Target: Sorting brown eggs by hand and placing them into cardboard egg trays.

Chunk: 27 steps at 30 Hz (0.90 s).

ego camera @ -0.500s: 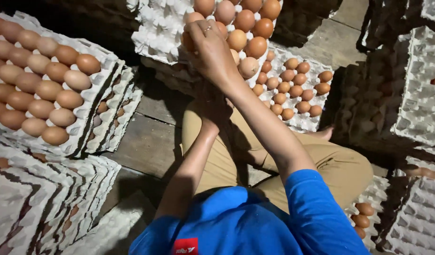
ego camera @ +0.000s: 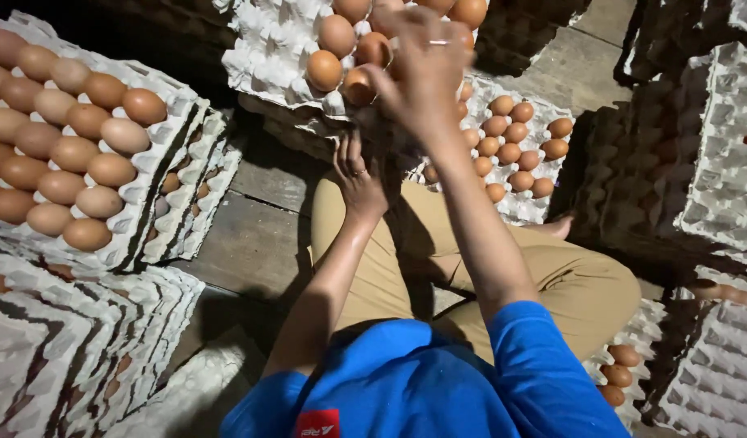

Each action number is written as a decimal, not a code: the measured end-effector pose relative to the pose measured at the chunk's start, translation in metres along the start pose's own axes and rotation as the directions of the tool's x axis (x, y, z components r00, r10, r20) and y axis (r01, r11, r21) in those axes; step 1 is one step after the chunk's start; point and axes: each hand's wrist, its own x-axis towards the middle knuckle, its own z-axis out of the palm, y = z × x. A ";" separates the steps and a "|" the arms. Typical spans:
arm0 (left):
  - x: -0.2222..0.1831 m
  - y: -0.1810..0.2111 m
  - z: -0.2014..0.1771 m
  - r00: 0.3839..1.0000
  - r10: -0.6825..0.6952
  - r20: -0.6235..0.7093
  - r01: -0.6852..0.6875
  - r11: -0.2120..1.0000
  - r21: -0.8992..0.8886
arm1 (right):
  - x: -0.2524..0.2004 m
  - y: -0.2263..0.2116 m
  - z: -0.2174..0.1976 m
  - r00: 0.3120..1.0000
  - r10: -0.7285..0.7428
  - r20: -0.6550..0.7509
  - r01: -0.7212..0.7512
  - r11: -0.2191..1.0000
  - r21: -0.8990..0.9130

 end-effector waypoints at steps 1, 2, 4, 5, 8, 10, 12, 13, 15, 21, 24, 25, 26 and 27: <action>-0.006 -0.003 0.005 1.000 0.010 0.019 -0.010 1.000 0.004 | -0.004 0.007 -0.016 0.991 0.074 -0.109 -0.068 0.996 0.054; -0.002 0.000 0.002 1.000 0.011 0.022 -0.011 1.000 0.002 | -0.014 0.021 -0.027 0.991 0.077 -0.108 -0.072 0.996 0.053; 0.006 0.008 -0.004 0.998 -0.008 -0.065 0.010 1.000 0.030 | -0.037 0.052 -0.050 0.973 0.187 -0.137 -0.173 0.979 0.110; 0.006 0.009 -0.005 0.998 -0.003 -0.057 0.004 1.000 0.021 | -0.057 0.075 -0.047 0.971 0.197 -0.137 -0.184 0.978 0.102; 0.010 0.009 -0.003 0.999 0.008 -0.036 -0.007 0.999 0.035 | -0.125 0.137 -0.040 0.878 0.471 -0.088 -0.450 0.874 0.183; 0.015 0.007 0.005 0.958 0.105 -0.268 -0.091 0.994 0.066 | -0.177 0.168 -0.036 0.698 0.713 0.064 -0.715 0.699 0.003; 0.014 0.007 0.007 0.961 0.105 -0.255 -0.091 0.994 0.066 | -0.257 0.209 -0.007 0.633 0.759 0.154 -0.743 0.651 -0.155; 0.014 0.006 0.008 0.962 0.103 -0.253 -0.086 0.993 0.077 | -0.295 0.229 0.008 0.561 0.794 0.234 -0.734 0.607 -0.304; 0.014 0.008 0.007 0.964 0.108 -0.242 -0.093 0.993 0.071 | -0.309 0.206 0.004 0.519 0.817 0.253 -0.742 0.577 -0.342; 0.016 0.012 0.003 0.973 0.109 -0.203 -0.096 0.993 0.074 | -0.296 0.154 -0.002 0.533 0.788 0.309 -0.654 0.615 -0.440; 0.018 0.013 0.002 0.975 0.112 -0.193 -0.099 0.992 0.073 | -0.275 0.141 0.001 0.663 0.657 0.359 -0.517 0.749 -0.415; 0.017 0.013 0.002 0.976 0.112 -0.184 -0.099 0.992 0.075 | -0.270 0.138 0.004 0.730 0.553 0.402 -0.404 0.823 -0.399; 0.017 0.013 0.002 0.976 0.113 -0.185 -0.101 0.992 0.074 | -0.278 0.142 0.013 0.730 0.554 0.400 -0.405 0.823 -0.399; 0.016 0.013 0.002 0.977 0.112 -0.184 -0.100 0.992 0.074 | -0.285 0.145 0.023 0.793 0.506 0.339 -0.359 0.838 -0.412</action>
